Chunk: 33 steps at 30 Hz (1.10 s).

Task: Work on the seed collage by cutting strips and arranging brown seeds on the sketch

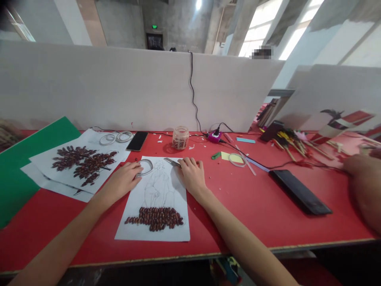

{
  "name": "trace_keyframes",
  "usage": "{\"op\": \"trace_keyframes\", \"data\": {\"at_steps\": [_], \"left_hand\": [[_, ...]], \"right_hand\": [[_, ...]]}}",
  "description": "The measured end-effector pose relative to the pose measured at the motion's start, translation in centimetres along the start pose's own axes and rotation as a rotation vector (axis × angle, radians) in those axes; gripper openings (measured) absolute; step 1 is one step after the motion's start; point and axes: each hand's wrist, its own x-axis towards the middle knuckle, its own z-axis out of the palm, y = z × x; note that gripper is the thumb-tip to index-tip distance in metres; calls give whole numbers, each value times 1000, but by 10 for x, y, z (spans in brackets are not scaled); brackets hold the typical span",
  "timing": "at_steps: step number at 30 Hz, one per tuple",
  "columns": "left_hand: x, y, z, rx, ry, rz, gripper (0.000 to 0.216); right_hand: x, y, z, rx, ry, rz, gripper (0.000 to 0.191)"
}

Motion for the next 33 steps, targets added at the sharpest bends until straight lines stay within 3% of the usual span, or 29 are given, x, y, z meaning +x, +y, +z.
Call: {"op": "trace_keyframes", "data": {"at_steps": [4, 9, 15, 20, 24, 29, 33], "left_hand": [[17, -1, 13, -111, 74, -4, 21], [4, 9, 14, -657, 81, -84, 24], [3, 17, 26, -1053, -17, -71, 39], [5, 19, 34, -1049, 76, -114, 36], [6, 19, 29, -944, 119, -117, 32], [6, 14, 20, -794, 117, -108, 37], [7, 9, 18, -792, 101, -108, 38]], "right_hand": [[-1, -15, -7, 281, 33, -75, 25], [2, -50, -16, 768, 13, -214, 36], [5, -67, -5, 873, 69, -140, 34], [1, -70, -1, 899, 174, -99, 24], [3, -68, -8, 1045, 103, 13, 14], [8, -55, -4, 1518, -91, 337, 31], [8, -43, 0, 1637, -67, 435, 38]]}}
